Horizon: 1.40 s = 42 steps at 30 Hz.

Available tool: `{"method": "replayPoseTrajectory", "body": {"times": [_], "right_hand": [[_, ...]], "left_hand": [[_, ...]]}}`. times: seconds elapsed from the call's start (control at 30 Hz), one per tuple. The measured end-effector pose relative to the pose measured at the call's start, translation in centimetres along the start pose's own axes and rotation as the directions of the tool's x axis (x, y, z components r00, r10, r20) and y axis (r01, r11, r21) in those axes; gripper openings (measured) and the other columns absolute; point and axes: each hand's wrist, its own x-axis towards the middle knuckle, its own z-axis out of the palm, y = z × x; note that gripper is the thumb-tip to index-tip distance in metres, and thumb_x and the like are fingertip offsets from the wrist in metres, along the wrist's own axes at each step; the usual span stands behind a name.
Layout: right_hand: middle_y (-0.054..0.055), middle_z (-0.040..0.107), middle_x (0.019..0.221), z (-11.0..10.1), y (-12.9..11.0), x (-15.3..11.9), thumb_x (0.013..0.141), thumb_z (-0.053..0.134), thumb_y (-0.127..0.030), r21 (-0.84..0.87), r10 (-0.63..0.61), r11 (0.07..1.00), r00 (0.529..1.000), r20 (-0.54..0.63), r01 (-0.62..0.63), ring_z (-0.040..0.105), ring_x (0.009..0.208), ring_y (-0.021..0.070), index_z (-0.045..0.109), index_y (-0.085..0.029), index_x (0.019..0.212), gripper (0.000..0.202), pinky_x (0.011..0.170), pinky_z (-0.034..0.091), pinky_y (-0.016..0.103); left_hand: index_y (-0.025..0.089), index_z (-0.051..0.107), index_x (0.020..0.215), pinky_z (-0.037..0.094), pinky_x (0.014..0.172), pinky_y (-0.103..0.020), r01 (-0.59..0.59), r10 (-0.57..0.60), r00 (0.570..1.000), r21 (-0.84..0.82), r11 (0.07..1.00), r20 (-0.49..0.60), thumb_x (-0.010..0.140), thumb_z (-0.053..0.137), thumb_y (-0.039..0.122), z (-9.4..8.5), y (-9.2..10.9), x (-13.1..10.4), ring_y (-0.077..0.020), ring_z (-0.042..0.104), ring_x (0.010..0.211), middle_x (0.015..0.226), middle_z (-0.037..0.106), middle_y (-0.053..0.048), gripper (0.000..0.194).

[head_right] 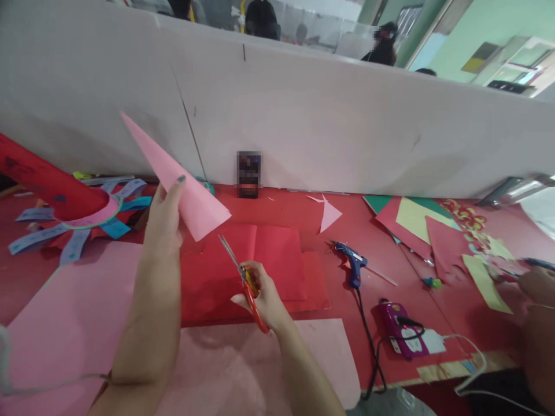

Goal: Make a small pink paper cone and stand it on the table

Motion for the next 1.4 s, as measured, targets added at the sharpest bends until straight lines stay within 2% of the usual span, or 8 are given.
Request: {"method": "replayPoseTrajectory", "body": {"times": [0.13,0.3,0.5,0.8,1.13,1.4], "right_hand": [[-0.003,0.045,0.077,-0.2,0.5,0.3,0.064,0.072,-0.053,-0.016,-0.014,1.0,0.999,-0.046,0.014,0.042,0.065,0.0115,0.046,-0.025,0.106,0.056,0.062,0.036,0.026],[-0.004,0.045,0.074,-0.3,0.4,0.3,0.061,0.075,-0.052,0.002,0.027,1.0,0.998,-0.063,-0.027,0.042,0.061,0.0104,0.047,-0.025,0.104,0.058,0.058,0.036,0.025],[-0.005,0.045,0.069,-0.4,0.2,0.3,0.06,0.075,-0.053,-0.011,0.035,0.999,0.997,-0.073,-0.036,0.042,0.058,0.0098,0.048,-0.024,0.102,0.058,0.054,0.035,0.024],[-0.006,0.045,0.065,-0.3,0.5,0.3,0.057,0.076,-0.056,-0.075,0.036,0.996,0.993,-0.115,-0.044,0.04,0.053,0.0082,0.05,-0.022,0.097,0.058,0.05,0.034,0.022],[-0.008,0.042,0.062,-0.5,0.7,0.3,0.055,0.079,-0.049,-0.106,0.054,0.992,0.987,-0.15,-0.07,0.037,0.051,0.0077,0.049,-0.022,0.092,0.054,0.048,0.032,0.021],[-0.005,0.042,0.07,-0.5,0.9,0.1,0.063,0.073,-0.055,-0.101,-0.008,0.995,1.0,-0.02,0.006,0.039,0.059,0.0097,0.045,-0.023,0.104,0.059,0.055,0.033,0.024]], "left_hand": [[0.022,0.059,0.096,0.051,0.076,-0.029,0.008,-0.012,0.998,0.064,0.998,0.059,0.065,0.072,0.042,1.0,-0.5,-0.6,-0.02,0.062,0.088,0.091,0.063,-0.004,0.04],[0.021,0.059,0.096,0.049,0.073,-0.026,-0.028,0.015,0.994,0.127,0.992,0.107,0.066,0.072,0.04,2.1,-0.9,-1.4,-0.0187,0.061,0.088,0.092,0.062,-0.003,0.038],[0.022,0.059,0.092,0.048,0.075,-0.026,-0.021,0.011,0.996,0.112,0.993,0.089,0.067,0.071,0.037,2.7,-0.5,-2.1,-0.0186,0.059,0.087,0.089,0.061,-0.002,0.031],[0.022,0.06,0.093,0.047,0.075,-0.028,-0.037,0.026,0.997,0.148,0.988,0.074,0.067,0.072,0.037,2.0,-0.8,-1.3,-0.0189,0.059,0.086,0.088,0.06,-0.002,0.033],[0.02,0.058,0.094,0.047,0.076,-0.029,-0.055,0.047,0.997,0.172,0.984,0.055,0.069,0.07,0.039,1.7,-0.9,-1.0,-0.0198,0.059,0.089,0.092,0.061,-0.004,0.035],[0.02,0.058,0.095,0.048,0.077,-0.031,-0.025,0.022,0.999,0.141,0.99,0.024,0.067,0.069,0.038,1.3,-1.6,-0.5,-0.0208,0.06,0.09,0.094,0.063,-0.004,0.035]]}}
